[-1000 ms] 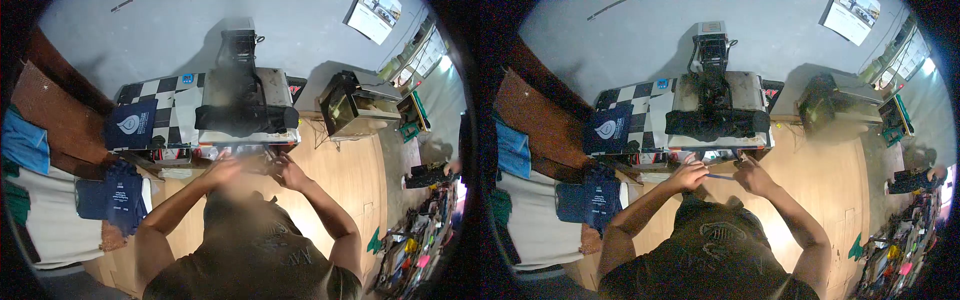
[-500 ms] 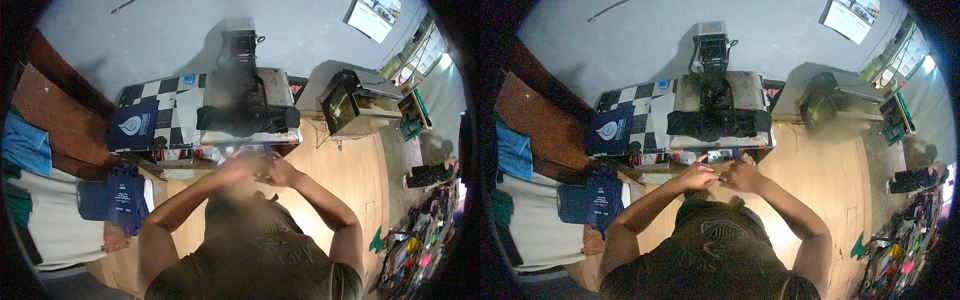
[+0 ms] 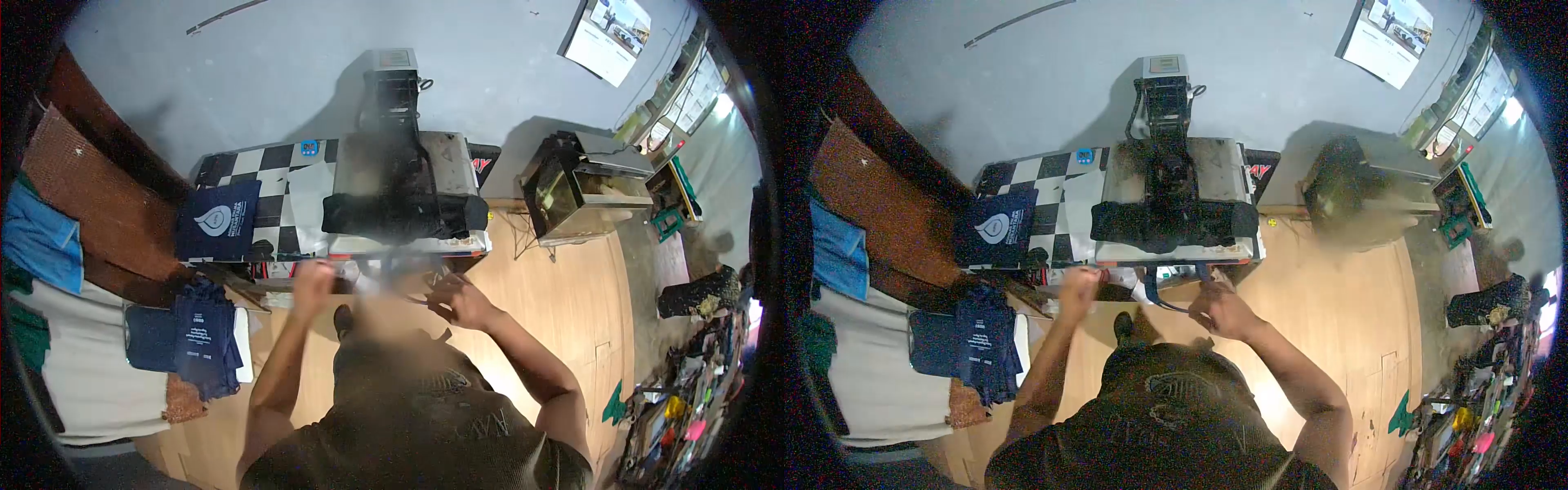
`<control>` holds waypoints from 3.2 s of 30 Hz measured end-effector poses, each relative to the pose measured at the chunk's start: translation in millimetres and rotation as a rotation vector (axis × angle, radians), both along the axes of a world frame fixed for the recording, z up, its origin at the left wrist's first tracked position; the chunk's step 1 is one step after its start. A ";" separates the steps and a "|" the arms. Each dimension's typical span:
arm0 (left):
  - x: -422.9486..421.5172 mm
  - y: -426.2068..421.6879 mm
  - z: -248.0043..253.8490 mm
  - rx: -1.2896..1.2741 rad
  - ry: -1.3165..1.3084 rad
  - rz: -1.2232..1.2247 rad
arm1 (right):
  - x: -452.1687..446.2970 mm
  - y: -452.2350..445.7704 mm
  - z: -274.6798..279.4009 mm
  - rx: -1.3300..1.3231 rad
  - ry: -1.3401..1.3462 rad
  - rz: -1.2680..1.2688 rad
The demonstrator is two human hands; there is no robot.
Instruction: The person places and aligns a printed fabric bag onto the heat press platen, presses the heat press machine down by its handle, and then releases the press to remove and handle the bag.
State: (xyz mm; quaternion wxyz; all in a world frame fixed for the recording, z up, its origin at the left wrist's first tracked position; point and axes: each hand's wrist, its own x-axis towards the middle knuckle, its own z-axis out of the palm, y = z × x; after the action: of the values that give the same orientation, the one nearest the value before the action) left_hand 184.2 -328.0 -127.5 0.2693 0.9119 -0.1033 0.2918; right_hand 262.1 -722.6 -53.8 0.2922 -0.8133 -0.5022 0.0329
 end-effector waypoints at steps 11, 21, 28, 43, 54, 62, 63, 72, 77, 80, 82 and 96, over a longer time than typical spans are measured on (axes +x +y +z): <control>-30.9 128.5 -31.0 0.024 0.297 0.754 | 3.4 -3.0 48.6 -0.252 0.161 -0.459; -45.7 -126.5 155.4 -0.537 0.545 -0.056 | 60.7 -130.8 12.8 -0.036 0.952 -0.798; -0.2 -126.9 102.2 -0.113 0.344 -0.229 | 104.9 -228.8 -193.3 -0.257 -0.094 -1.527; 149.9 -123.7 123.6 0.502 0.157 -0.273 | 89.9 33.2 72.6 -0.057 -0.327 -0.161; 272.1 -85.5 91.9 -0.320 0.004 0.043 | 243.1 93.7 -10.6 0.236 -0.133 -0.522; 310.1 -95.4 70.3 -0.410 0.598 0.283 | 275.5 140.8 -7.9 0.042 0.297 -0.824; 317.1 -93.8 55.8 -0.418 0.546 0.308 | 266.5 138.1 -0.2 0.052 0.342 -0.806; 312.3 -96.3 92.4 -0.216 0.580 0.369 | 272.2 143.2 12.2 0.004 0.282 -0.866; 313.3 -96.9 108.4 -0.063 0.392 0.401 | 293.2 144.2 34.5 -0.423 0.073 -0.560; 388.1 -62.7 70.5 0.120 0.512 0.426 | 315.1 148.1 65.5 -0.785 -0.412 -0.148; 406.0 -56.3 94.8 0.334 0.539 0.378 | 308.7 146.7 116.1 -0.854 -0.481 0.028; 344.5 -70.8 281.4 0.303 0.745 0.080 | 364.4 153.1 187.0 -0.499 0.033 -0.315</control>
State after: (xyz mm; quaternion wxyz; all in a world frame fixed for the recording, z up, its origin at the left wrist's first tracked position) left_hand 528.6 -398.8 153.9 0.1394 0.9880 -0.0048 -0.0669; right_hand 626.5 -569.5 133.2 0.0927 -0.9273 -0.3411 0.1231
